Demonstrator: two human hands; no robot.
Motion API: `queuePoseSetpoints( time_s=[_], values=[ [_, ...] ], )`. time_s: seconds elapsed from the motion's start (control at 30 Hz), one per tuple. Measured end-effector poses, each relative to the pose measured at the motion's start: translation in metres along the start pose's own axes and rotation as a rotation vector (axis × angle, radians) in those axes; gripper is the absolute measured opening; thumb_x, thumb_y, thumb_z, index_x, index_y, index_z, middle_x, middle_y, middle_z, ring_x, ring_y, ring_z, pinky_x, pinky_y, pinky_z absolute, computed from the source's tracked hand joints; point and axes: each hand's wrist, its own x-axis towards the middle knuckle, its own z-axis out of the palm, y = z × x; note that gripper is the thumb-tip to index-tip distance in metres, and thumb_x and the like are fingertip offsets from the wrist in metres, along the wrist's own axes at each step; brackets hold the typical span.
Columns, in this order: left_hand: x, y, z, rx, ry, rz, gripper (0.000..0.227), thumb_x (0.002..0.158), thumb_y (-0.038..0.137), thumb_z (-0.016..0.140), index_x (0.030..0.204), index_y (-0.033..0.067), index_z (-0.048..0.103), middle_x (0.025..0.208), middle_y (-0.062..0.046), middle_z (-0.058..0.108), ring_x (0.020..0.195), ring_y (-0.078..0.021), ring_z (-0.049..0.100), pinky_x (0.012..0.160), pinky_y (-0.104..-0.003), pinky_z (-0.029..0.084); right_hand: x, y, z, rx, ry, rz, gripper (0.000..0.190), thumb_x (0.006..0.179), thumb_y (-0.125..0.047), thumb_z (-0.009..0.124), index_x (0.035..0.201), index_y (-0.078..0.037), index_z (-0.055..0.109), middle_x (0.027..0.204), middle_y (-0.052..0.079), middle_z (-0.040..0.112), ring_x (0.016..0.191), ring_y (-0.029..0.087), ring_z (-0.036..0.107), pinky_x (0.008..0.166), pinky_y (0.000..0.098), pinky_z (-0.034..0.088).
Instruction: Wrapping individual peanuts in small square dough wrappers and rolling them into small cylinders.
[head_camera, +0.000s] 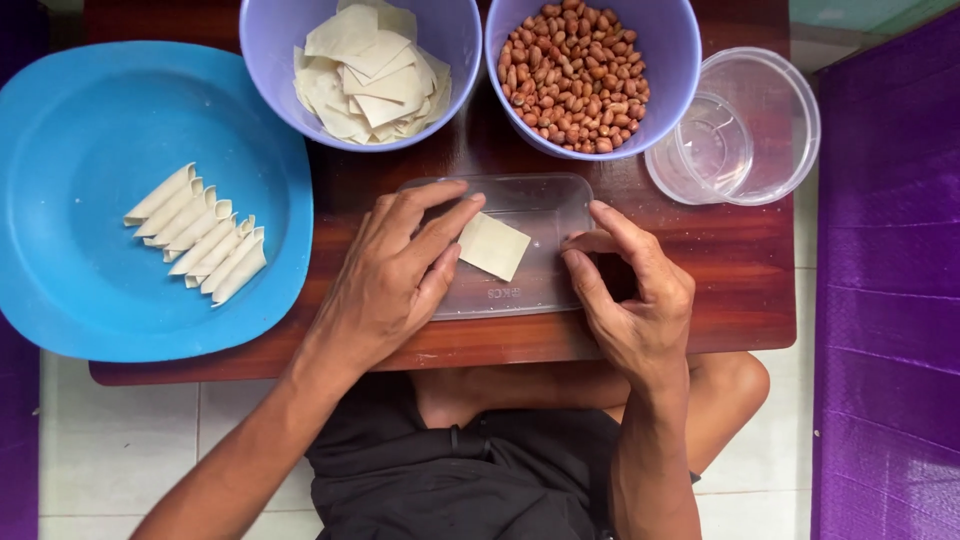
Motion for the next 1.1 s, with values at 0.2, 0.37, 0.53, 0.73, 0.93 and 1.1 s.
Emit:
queuePoseSetpoints(
  time_s=[0.2, 0.37, 0.53, 0.73, 0.93, 1.1],
  values=[
    [-0.003, 0.002, 0.001, -0.016, 0.023, -0.075, 0.057, 0.086, 0.021, 0.079, 0.136, 0.0032, 0.061, 0.119, -0.009, 0.062, 0.106, -0.0258, 0.055, 0.095, -0.039, 0.048, -0.012, 0.012, 0.002, 0.273, 0.07, 0.06, 0.047, 0.096, 0.014, 0.067, 0.139, 0.0, 0.052, 0.104, 0.015, 0.069, 0.091, 0.022, 0.074, 0.08, 0.0248, 0.061],
    [-0.004, 0.002, 0.005, 0.071, 0.012, -0.037, 0.071, 0.077, 0.033, 0.086, 0.138, 0.0054, 0.061, 0.122, -0.007, 0.062, 0.11, -0.0272, 0.054, 0.098, -0.041, 0.044, -0.007, 0.011, 0.003, 0.273, 0.073, 0.026, 0.046, 0.095, 0.015, 0.065, 0.138, 0.002, 0.053, 0.107, 0.014, 0.068, 0.093, 0.022, 0.072, 0.085, 0.0261, 0.061],
    [-0.01, -0.004, 0.01, 0.099, 0.022, 0.009, 0.071, 0.075, 0.03, 0.086, 0.137, 0.0058, 0.062, 0.126, -0.006, 0.065, 0.115, -0.0274, 0.052, 0.099, -0.042, 0.043, -0.009, 0.014, 0.005, 0.245, 0.064, 0.029, 0.044, 0.093, 0.014, 0.063, 0.135, 0.002, 0.057, 0.105, 0.012, 0.07, 0.093, 0.019, 0.071, 0.082, 0.0235, 0.057],
    [-0.015, -0.022, 0.021, 0.088, 0.046, 0.076, 0.066, 0.084, 0.047, 0.081, 0.141, 0.0183, 0.062, 0.121, 0.0, 0.068, 0.122, -0.0255, 0.054, 0.088, -0.041, 0.042, -0.012, 0.025, 0.017, 0.485, 0.152, -0.06, 0.037, 0.095, 0.01, 0.063, 0.132, 0.003, 0.063, 0.099, 0.017, 0.07, 0.088, 0.023, 0.075, 0.08, 0.0342, 0.062],
    [-0.016, -0.019, 0.023, 0.091, 0.05, 0.107, 0.066, 0.084, 0.049, 0.08, 0.139, 0.0166, 0.063, 0.125, -0.002, 0.07, 0.122, -0.0279, 0.053, 0.089, -0.043, 0.041, -0.015, 0.032, 0.019, 0.463, 0.103, -0.036, 0.037, 0.096, 0.005, 0.063, 0.132, 0.001, 0.064, 0.101, 0.016, 0.071, 0.09, 0.02, 0.074, 0.082, 0.0339, 0.06],
    [-0.013, -0.026, 0.029, 0.064, 0.032, 0.015, 0.036, 0.096, 0.045, 0.068, 0.128, 0.0275, 0.07, 0.123, 0.01, 0.068, 0.12, -0.0206, 0.052, 0.089, -0.039, 0.039, -0.015, 0.024, 0.018, 0.47, 0.102, -0.03, 0.036, 0.094, 0.005, 0.064, 0.13, -0.001, 0.066, 0.099, 0.015, 0.072, 0.086, 0.019, 0.075, 0.079, 0.0313, 0.059]
  ],
)
